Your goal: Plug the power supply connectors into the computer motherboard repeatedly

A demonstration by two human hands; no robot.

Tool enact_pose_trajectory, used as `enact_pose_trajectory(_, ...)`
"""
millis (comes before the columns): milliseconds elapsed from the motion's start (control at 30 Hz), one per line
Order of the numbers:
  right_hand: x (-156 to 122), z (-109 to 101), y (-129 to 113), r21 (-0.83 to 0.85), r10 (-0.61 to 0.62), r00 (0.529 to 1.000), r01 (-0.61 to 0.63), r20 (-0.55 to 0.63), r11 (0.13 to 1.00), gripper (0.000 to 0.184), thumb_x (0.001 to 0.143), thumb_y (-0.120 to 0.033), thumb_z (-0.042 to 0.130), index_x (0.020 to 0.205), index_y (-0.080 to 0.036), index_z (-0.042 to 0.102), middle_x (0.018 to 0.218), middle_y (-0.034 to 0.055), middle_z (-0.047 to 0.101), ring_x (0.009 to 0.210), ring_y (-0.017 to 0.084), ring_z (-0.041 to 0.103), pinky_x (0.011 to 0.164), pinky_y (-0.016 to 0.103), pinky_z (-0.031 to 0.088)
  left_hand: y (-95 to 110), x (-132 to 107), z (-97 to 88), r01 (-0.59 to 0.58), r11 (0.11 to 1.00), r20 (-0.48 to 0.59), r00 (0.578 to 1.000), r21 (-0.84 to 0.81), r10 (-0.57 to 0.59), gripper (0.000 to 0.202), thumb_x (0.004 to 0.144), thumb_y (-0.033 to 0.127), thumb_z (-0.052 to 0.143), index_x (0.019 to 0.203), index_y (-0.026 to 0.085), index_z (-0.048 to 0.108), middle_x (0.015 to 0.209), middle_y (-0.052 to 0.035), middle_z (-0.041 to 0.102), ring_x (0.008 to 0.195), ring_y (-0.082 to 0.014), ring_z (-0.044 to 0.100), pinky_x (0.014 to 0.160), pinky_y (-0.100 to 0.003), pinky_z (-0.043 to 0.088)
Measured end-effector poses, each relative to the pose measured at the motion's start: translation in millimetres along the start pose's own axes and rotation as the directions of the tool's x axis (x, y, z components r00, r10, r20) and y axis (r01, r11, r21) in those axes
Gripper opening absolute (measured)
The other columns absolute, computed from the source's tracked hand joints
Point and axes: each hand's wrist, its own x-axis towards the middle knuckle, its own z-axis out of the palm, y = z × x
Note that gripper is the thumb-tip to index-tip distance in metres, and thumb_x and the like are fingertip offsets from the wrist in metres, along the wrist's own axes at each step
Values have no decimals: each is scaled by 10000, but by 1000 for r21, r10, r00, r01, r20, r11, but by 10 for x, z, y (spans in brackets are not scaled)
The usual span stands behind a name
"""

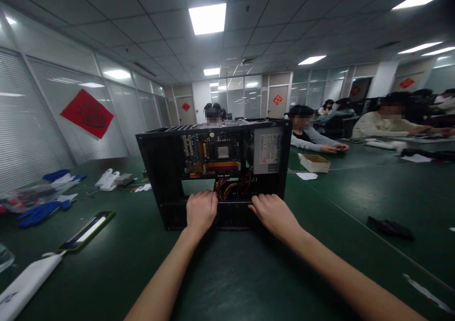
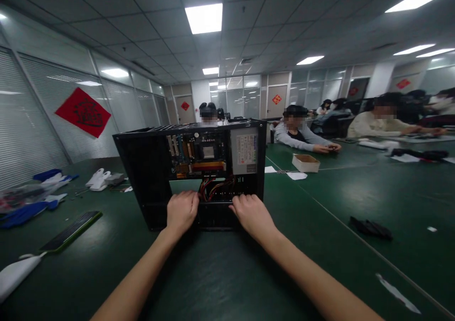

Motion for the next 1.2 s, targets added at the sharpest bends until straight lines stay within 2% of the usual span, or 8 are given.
enact_pose_trajectory(100, -28, 54, -68, -8, 68, 997, -68, -21, 998, 251, 1004, -263, 411, 950, -152, 629, 880, 120, 660, 812, 256, 610, 717, 356, 341, 54, -66, 109, 99, 993, -111, 988, -58, -105, 360, 978, 266, 356, 810, 203, 668, 878, -53, 723, 875, -224, 610, 802, -386, 345)
enact_pose_trajectory(200, 19, 60, -150, -23, 165, 986, -165, 4, 986, 229, 992, -270, 440, 957, -149, 631, 877, 131, 654, 828, 280, 604, 721, 371, 334, 71, -115, 209, 115, 983, -163, 977, -143, -138, 331, 956, 258, 390, 799, 207, 677, 902, -57, 730, 906, -220, 606, 882, -399, 331)
enact_pose_trajectory(400, 45, 28, -223, -24, 212, 977, -212, 16, 977, 225, 987, -263, 444, 956, -140, 629, 868, 142, 641, 823, 286, 587, 724, 382, 339, 98, -86, 290, 226, 959, -167, 953, -172, -254, 426, 967, 319, 376, 636, 215, 623, 745, -38, 709, 831, -207, 601, 882, -403, 323)
enact_pose_trajectory(500, 34, 9, -229, -40, 219, 975, -218, 22, 975, 232, 990, -262, 435, 965, -138, 629, 879, 143, 642, 834, 284, 586, 730, 381, 350, 126, -42, 306, 267, 946, -184, 936, -183, -300, 452, 969, 333, 368, 609, 214, 613, 692, -35, 697, 801, -203, 603, 881, -407, 322)
enact_pose_trajectory(833, 47, -81, -314, -98, 240, 969, -233, 64, 967, 268, 997, -264, 401, 975, -128, 630, 902, 161, 648, 859, 293, 599, 747, 392, 392, 157, 29, 335, 335, 901, -206, 895, -276, -396, 485, 955, 345, 386, 550, 219, 622, 657, -41, 708, 803, -213, 611, 901, -422, 326)
enact_pose_trajectory(1000, 90, -191, -524, -126, 230, 969, -218, 93, 968, 277, 980, -197, 387, 981, -101, 646, 863, 187, 658, 806, 279, 631, 702, 379, 432, -18, 186, 338, 369, 848, -180, 870, -380, -459, 512, 945, 353, 375, 531, 234, 652, 668, -41, 718, 767, -203, 619, 925, -408, 347)
enact_pose_trajectory(1100, 145, -257, -770, -132, 208, 971, -192, 119, 972, 293, 912, -80, 420, 1102, -36, 639, 835, 211, 668, 751, 271, 654, 656, 365, 460, -244, 307, 389, 364, 834, -170, 869, -415, -464, 525, 927, 371, 366, 490, 225, 619, 607, -63, 676, 695, -198, 607, 880, -374, 392)
enact_pose_trajectory(1200, 238, -281, -1101, -79, 159, 981, -150, 115, 985, 404, 874, -59, 435, 1243, -6, 588, 803, 230, 678, 672, 259, 653, 572, 344, 473, -532, 402, 474, 316, 841, -178, 887, -438, -426, 521, 892, 370, 360, 409, 227, 493, 541, -66, 599, 607, -186, 556, 756, -336, 419)
